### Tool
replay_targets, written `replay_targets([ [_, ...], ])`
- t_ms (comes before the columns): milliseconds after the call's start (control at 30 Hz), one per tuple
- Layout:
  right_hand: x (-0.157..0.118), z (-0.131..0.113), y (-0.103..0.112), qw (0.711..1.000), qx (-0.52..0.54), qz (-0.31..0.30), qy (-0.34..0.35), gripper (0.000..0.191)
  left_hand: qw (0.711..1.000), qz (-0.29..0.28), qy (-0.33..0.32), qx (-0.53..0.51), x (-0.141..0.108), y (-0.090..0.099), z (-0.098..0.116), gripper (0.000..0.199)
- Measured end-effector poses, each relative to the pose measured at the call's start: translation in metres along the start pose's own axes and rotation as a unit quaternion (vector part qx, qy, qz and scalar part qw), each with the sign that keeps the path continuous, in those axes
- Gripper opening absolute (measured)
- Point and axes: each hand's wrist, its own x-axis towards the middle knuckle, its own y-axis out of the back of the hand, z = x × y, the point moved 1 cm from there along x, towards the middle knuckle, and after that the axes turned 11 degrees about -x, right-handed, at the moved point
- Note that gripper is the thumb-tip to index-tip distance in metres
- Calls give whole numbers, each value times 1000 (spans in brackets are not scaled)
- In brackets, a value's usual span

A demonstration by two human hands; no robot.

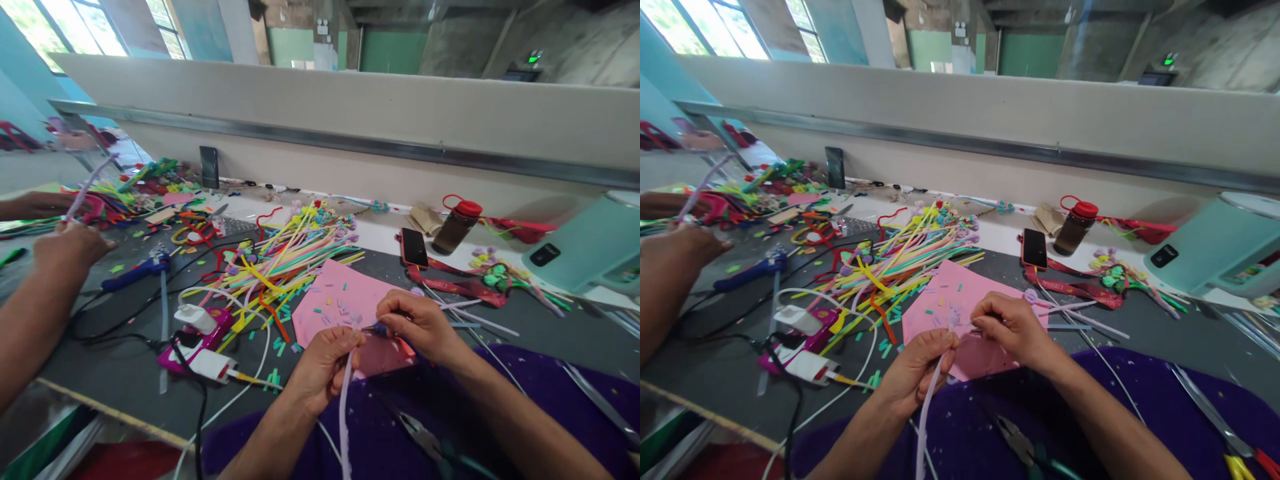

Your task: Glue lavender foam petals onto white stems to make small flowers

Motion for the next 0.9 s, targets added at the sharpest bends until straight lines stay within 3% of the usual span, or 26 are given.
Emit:
replay_targets([
  [500,4,11,9,983,162,-47,-70,9,998,-40,46,21,-1,-1,-2,19],
  [900,2,-1,10,997,29,-66,12,9,997,-34,58,47,-2,-3,-2,22],
])
